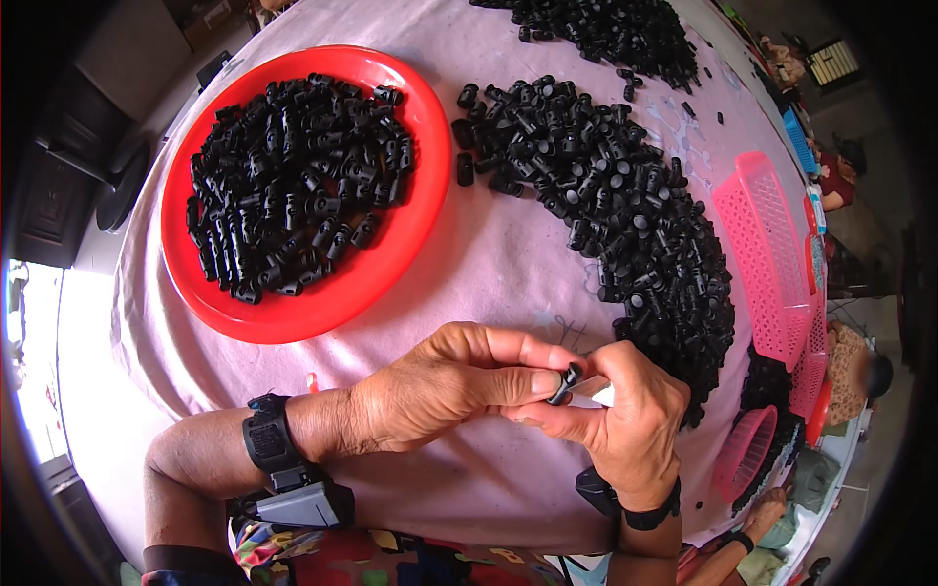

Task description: Assembling small black plastic cord locks or shoe components by hand at a production table.

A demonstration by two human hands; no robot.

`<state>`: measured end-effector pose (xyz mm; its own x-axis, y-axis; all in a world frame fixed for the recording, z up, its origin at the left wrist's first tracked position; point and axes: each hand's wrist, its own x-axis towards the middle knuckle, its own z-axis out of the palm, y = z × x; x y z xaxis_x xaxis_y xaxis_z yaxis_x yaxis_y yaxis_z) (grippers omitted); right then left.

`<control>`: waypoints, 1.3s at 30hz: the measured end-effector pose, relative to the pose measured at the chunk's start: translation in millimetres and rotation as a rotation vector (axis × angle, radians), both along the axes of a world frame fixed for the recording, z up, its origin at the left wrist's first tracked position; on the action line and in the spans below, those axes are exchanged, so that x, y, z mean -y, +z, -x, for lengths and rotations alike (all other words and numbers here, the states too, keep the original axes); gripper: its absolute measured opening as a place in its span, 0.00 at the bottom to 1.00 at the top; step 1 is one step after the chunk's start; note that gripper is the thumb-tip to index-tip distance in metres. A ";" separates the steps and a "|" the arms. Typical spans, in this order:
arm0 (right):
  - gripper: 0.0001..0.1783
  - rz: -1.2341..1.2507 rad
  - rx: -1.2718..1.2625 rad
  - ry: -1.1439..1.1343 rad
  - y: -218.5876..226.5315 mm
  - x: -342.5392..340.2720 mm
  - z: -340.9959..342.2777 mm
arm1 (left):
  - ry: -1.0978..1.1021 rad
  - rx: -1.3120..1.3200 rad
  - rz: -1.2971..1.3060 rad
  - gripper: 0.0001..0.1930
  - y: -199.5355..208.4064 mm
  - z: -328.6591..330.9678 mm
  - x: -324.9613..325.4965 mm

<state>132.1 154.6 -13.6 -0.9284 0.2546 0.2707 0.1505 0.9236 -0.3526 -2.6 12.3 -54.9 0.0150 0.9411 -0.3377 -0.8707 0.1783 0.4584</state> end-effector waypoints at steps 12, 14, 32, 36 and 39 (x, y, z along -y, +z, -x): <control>0.32 -0.041 -0.007 -0.001 -2.3 0.4 -0.9 | -0.008 -0.037 -0.019 0.13 1.0 0.6 0.0; 0.32 -0.055 -0.010 0.004 -3.2 -0.3 -1.5 | -0.008 -0.040 -0.024 0.14 -0.8 0.2 -0.1; 0.34 -0.119 -0.056 -0.007 -5.3 -1.3 -1.5 | 0.005 -0.006 -0.045 0.12 1.4 -0.1 -1.6; 0.34 -0.132 -0.047 -0.003 -5.3 -1.1 -1.0 | -0.011 -0.025 -0.022 0.12 0.2 0.0 -1.8; 0.34 -0.130 -0.051 0.005 -7.1 -1.1 -0.6 | 0.001 -0.030 -0.026 0.12 -1.2 -0.6 -1.2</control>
<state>132.6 155.8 -20.6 -0.9137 0.2097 0.3480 0.1306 0.9626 -0.2372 -2.0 13.5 -56.1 0.0046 0.9496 -0.3134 -0.8568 0.1654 0.4884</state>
